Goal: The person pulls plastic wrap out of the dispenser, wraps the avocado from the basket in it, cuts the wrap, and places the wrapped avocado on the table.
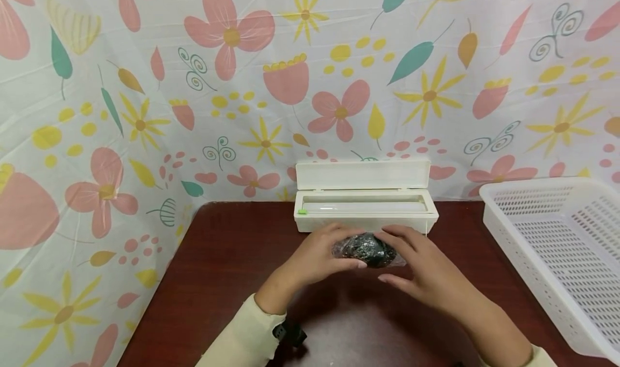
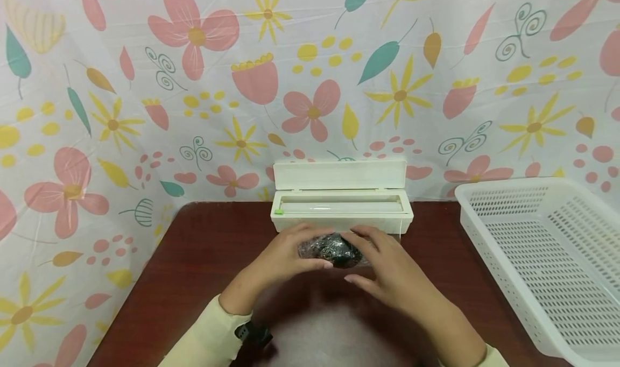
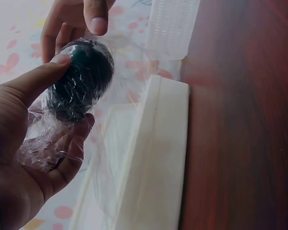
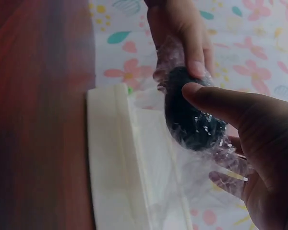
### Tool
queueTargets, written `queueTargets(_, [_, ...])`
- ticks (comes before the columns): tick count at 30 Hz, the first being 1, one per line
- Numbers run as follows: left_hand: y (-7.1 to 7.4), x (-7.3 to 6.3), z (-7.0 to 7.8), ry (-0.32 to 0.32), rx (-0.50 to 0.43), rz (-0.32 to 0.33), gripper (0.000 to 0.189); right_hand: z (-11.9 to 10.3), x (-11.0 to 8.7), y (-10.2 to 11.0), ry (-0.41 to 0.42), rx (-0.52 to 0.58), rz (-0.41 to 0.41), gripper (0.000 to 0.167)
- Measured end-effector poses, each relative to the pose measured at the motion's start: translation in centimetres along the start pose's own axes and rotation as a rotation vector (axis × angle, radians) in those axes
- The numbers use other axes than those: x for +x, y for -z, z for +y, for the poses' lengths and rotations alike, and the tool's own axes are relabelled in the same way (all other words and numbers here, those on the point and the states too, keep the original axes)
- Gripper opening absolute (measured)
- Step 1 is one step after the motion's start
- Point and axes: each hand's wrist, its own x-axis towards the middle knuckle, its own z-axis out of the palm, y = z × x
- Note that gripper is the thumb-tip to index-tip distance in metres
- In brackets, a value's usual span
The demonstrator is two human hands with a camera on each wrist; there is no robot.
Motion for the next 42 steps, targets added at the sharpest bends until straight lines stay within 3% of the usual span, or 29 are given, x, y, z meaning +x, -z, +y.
queueTargets(6, [-0.3,0.1,-1.0,0.051,-0.046,-0.049,0.062,0.2,-0.2,-1.1,-0.015,-0.007,-0.037,0.073])
queueTargets(13, [-0.8,0.4,-1.8,0.034,-0.059,-0.076,0.06,0.6,-0.3,-2.0,-0.058,0.013,-0.069,0.075])
queueTargets(16, [-1.0,0.4,-1.9,0.039,-0.003,-0.083,0.066,0.9,-0.4,-2.5,-0.07,0.022,-0.062,0.073])
queueTargets(19, [-1.3,0.2,-1.9,0.035,0.117,-0.052,0.074,1.3,-0.4,-2.9,-0.091,0.032,-0.062,0.072])
queueTargets(24, [-1.9,0.1,-1.7,-0.046,0.331,0.04,0.073,2.0,-0.5,-3.4,-0.147,0.057,-0.094,0.067])
queueTargets(28, [-2.6,0.2,-1.7,-0.079,0.44,0.049,0.071,2.5,-0.7,-3.8,-0.194,0.093,-0.137,0.065])
queueTargets(38, [-4.0,1.5,-2.9,-0.064,0.443,0.061,0.07,3.8,-1.1,-4.8,-0.291,0.192,-0.182,0.059])
queueTargets(42, [-4.2,1.6,-3.5,-0.02,0.413,0.054,0.07,4.1,-0.9,-5.2,-0.33,0.211,-0.189,0.058])
